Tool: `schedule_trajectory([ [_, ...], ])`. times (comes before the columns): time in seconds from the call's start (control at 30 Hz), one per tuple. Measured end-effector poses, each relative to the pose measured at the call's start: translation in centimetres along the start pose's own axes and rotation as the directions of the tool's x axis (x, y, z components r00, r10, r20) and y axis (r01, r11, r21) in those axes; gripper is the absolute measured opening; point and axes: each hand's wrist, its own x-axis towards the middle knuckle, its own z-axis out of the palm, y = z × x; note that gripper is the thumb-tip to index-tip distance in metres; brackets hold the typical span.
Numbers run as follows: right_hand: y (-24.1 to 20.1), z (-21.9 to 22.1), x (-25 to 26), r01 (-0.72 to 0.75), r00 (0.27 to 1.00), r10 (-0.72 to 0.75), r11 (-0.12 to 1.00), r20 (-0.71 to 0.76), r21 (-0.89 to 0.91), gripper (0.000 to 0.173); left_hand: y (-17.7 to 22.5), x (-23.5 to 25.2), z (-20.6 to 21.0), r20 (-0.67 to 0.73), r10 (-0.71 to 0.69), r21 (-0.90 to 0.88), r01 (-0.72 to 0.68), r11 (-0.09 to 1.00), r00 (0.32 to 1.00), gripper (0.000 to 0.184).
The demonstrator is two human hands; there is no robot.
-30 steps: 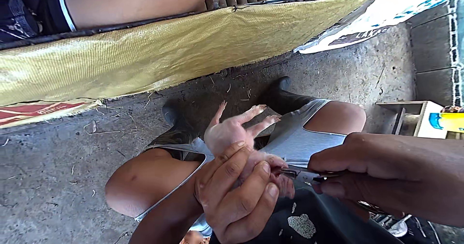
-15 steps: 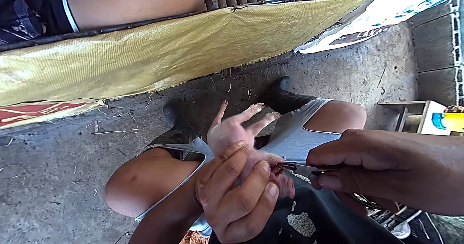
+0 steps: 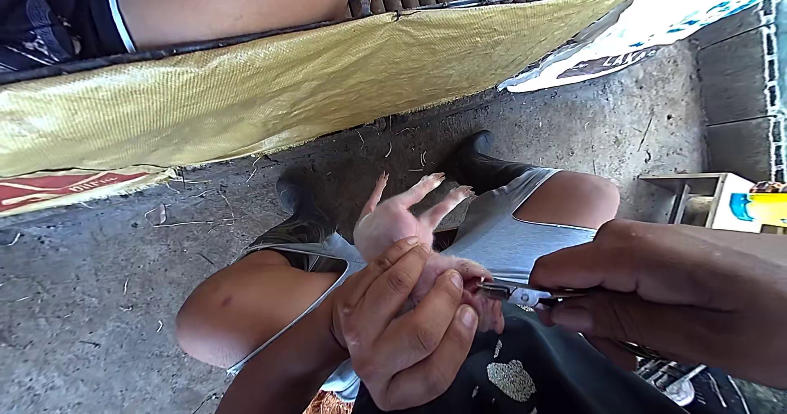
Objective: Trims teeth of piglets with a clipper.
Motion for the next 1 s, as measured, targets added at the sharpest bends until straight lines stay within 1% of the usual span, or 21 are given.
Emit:
schedule_trajectory([
  [0.1, -0.32, 0.16, 0.24, -0.045, 0.999, 0.044, 0.998, -0.009, -0.052, 0.027, -0.03, -0.12, 0.11, 0.010, 0.006, 0.006, -0.006, 1.000, 1.000, 0.024],
  [0.2, -0.43, -0.03, 0.43, -0.094, 0.996, 0.094, 0.995, 0.008, -0.035, 0.027, 0.06, -0.18, 0.05, 0.016, 0.004, 0.010, -0.004, 1.000, 1.000, 0.023],
  [0.47, -0.82, -0.09, 0.54, -0.114, 0.993, 0.115, 0.993, 0.029, -0.042, 0.028, 0.28, -0.04, -0.06, 0.000, 0.005, 0.017, -0.004, 1.000, 1.000, 0.021],
  [0.57, -0.85, -0.12, 0.56, -0.123, 0.992, 0.124, 0.992, 0.038, -0.035, 0.029, 0.33, -0.06, -0.06, -0.012, 0.023, 0.034, -0.023, 0.999, 1.000, 0.022],
  [0.73, -0.77, -0.23, 0.60, -0.165, 0.984, 0.163, 0.986, 0.072, 0.027, 0.029, 0.33, -0.15, -0.16, 0.023, 0.044, 0.049, -0.045, 0.998, 0.999, 0.025],
  [0.83, -0.64, -0.26, 0.60, -0.155, 0.986, 0.151, 0.986, 0.076, 0.054, 0.030, 0.33, -0.04, -0.13, 0.013, 0.045, 0.047, -0.046, 0.998, 0.999, 0.022],
  [1.0, -0.55, -0.32, 0.45, -0.126, 0.990, 0.128, 0.991, 0.051, -0.043, 0.029, 0.26, 0.09, -0.11, 0.006, 0.054, 0.042, -0.054, 0.998, 0.999, 0.020],
])
